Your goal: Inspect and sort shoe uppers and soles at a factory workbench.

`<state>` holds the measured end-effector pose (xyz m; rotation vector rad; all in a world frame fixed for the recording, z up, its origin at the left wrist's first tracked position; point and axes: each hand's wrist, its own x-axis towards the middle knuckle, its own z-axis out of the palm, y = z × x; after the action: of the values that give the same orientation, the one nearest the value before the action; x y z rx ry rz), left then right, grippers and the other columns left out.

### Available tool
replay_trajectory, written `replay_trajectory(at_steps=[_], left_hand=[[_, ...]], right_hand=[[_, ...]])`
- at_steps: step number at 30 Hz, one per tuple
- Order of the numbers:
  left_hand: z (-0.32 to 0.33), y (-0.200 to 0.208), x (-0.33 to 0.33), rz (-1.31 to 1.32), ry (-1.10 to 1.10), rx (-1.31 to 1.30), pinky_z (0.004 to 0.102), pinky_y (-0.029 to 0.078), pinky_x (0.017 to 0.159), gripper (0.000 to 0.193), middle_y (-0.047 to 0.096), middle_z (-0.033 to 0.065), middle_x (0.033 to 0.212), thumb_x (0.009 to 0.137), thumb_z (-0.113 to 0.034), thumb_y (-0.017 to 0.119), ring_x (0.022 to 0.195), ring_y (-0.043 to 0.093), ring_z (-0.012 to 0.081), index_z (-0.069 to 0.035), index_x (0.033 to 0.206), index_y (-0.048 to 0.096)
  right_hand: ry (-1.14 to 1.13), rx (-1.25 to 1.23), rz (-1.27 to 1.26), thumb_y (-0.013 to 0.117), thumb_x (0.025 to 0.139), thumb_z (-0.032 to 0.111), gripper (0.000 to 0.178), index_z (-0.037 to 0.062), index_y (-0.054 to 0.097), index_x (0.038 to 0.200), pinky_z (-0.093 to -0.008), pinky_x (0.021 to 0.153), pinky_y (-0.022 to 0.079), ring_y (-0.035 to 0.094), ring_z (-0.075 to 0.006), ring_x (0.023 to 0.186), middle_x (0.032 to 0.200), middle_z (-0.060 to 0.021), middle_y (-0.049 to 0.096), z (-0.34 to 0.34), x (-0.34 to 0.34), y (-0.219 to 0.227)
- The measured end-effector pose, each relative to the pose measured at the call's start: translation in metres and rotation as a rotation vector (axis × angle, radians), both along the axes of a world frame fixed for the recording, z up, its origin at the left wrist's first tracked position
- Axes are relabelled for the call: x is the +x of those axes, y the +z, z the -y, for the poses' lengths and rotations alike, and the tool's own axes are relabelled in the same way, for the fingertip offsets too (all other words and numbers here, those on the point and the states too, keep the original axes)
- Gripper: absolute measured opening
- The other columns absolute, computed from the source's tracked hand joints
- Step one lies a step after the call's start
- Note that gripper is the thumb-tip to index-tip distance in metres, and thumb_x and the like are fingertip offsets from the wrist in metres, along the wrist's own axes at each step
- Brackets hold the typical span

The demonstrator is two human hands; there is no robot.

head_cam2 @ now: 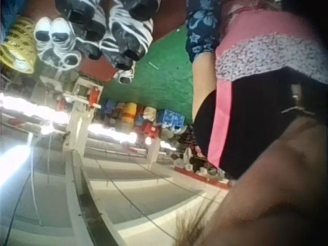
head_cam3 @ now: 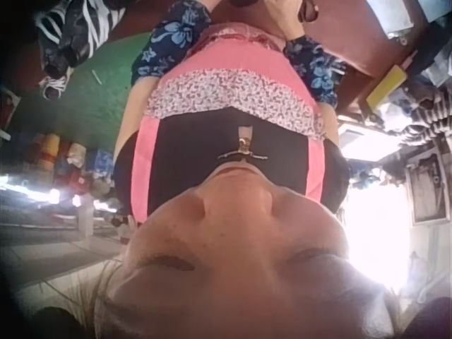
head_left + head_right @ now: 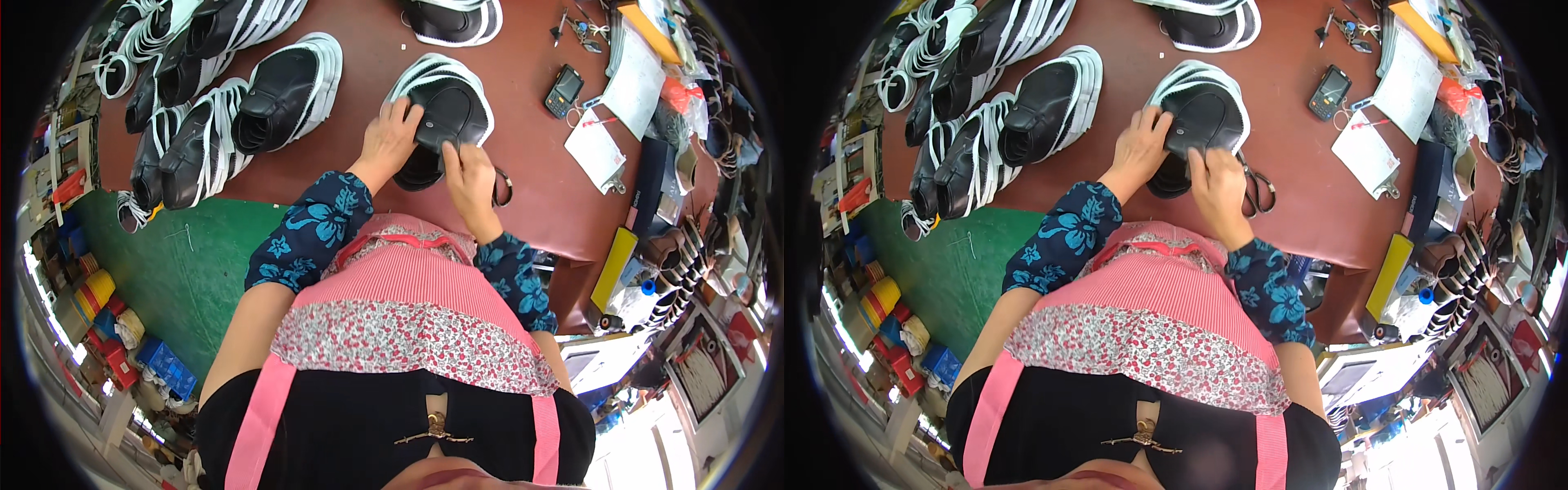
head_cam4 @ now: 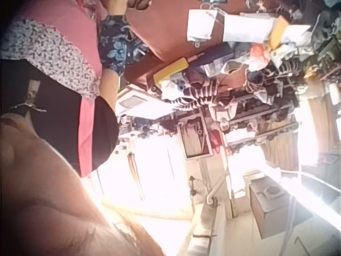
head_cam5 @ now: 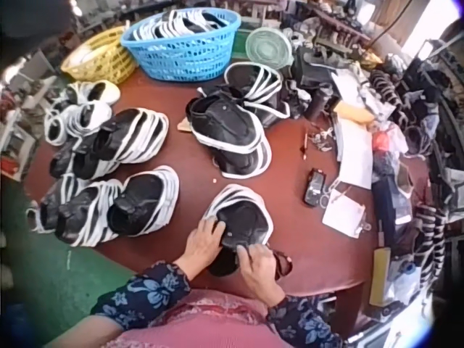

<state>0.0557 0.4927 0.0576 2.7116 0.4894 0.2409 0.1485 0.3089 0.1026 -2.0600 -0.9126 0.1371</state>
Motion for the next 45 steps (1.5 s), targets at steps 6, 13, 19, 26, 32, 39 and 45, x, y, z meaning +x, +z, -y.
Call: replay_trajectory(at_steps=[6, 13, 19, 26, 32, 39, 45], left_hand=[[0.006, -0.005, 0.012, -0.037, -0.045, 0.054, 0.0469, 0.067, 0.102, 0.083, 0.061, 0.008, 0.168, 0.085, -0.005, 0.079, 0.146, 0.064, 0.0341, -0.017, 0.164, 0.059], [-0.015, -0.021, -0.007, -0.024, -0.051, 0.001, 0.0473, 0.068, 0.101, 0.075, 0.063, 0.0064, 0.168, 0.094, -0.012, 0.08, 0.147, 0.066, 0.0335, -0.017, 0.165, 0.058], [0.003, 0.011, -0.001, -0.067, 0.019, -0.104, 0.0506, 0.061, 0.113, 0.082, 0.06, 0.0127, 0.168, 0.089, -0.005, 0.081, 0.147, 0.063, 0.0392, -0.011, 0.166, 0.054], [0.083, 0.03, -0.035, 0.093, -0.013, -0.156, 0.0497, 0.055, 0.088, 0.026, 0.069, 0.0056, 0.102, 0.088, -0.024, 0.092, 0.1, 0.067, 0.0345, -0.01, 0.099, 0.073], [0.071, 0.031, -0.062, 0.139, 0.269, -0.622, 0.0297, 0.06, 0.082, 0.022, 0.079, 0.0078, 0.1, 0.097, -0.012, 0.094, 0.087, 0.077, 0.0149, -0.001, 0.109, 0.079], [0.051, 0.045, -0.071, 0.006, 0.294, -0.833, 0.0331, 0.055, 0.072, 0.024, 0.076, 0.0085, 0.092, 0.104, -0.014, 0.087, 0.081, 0.072, 0.015, 0.001, 0.104, 0.069], [0.093, 0.119, -0.02, 0.236, 0.086, -0.2, 0.0447, 0.052, 0.066, 0.03, 0.062, 0.0095, 0.082, 0.107, -0.025, 0.082, 0.07, 0.064, 0.0326, -0.005, 0.094, 0.064]], right_hand=[[0.038, -0.216, 0.287, 0.074, 0.106, 0.026, 0.031, 0.0052, 0.072, 0.083, -0.0532, 0.075, 0.053, 0.071, -0.0377, 0.081, 0.083, -0.0145, 0.071, -0.014, 0.0, -0.038], [-0.002, 0.005, 0.21, 0.078, 0.104, 0.026, 0.036, 0.0035, 0.069, 0.078, -0.053, 0.073, 0.052, 0.07, -0.0401, 0.078, 0.079, -0.0181, 0.069, -0.016, -0.015, -0.022], [0.173, -0.243, -0.274, 0.073, 0.108, 0.029, 0.038, -0.0015, 0.074, 0.086, -0.0511, 0.08, 0.057, 0.074, -0.0373, 0.088, 0.086, -0.0171, 0.074, 0.045, 0.001, -0.044], [-0.21, 0.262, -0.988, 0.065, 0.121, 0.029, 0.037, -0.0055, 0.076, 0.128, -0.0346, 0.091, 0.054, 0.068, -0.0168, 0.1, 0.117, -0.0066, 0.075, 0.084, 0.034, -0.1], [-0.178, 0.511, -1.164, 0.061, 0.123, 0.031, 0.042, -0.0054, 0.073, 0.138, -0.0336, 0.099, 0.059, 0.074, -0.0172, 0.099, 0.108, -0.0069, 0.077, 0.084, 0.042, -0.051], [0.128, 0.453, -1.437, 0.048, 0.127, 0.045, 0.05, 0.0043, 0.063, 0.102, -0.0367, 0.082, 0.056, 0.062, -0.0192, 0.079, 0.086, -0.0069, 0.061, 0.09, 0.045, -0.014], [0.199, 0.299, -1.21, 0.044, 0.128, 0.045, 0.051, 0.0034, 0.068, 0.111, -0.0309, 0.083, 0.052, 0.059, -0.0125, 0.083, 0.092, -0.002, 0.063, 0.088, 0.025, -0.018]])
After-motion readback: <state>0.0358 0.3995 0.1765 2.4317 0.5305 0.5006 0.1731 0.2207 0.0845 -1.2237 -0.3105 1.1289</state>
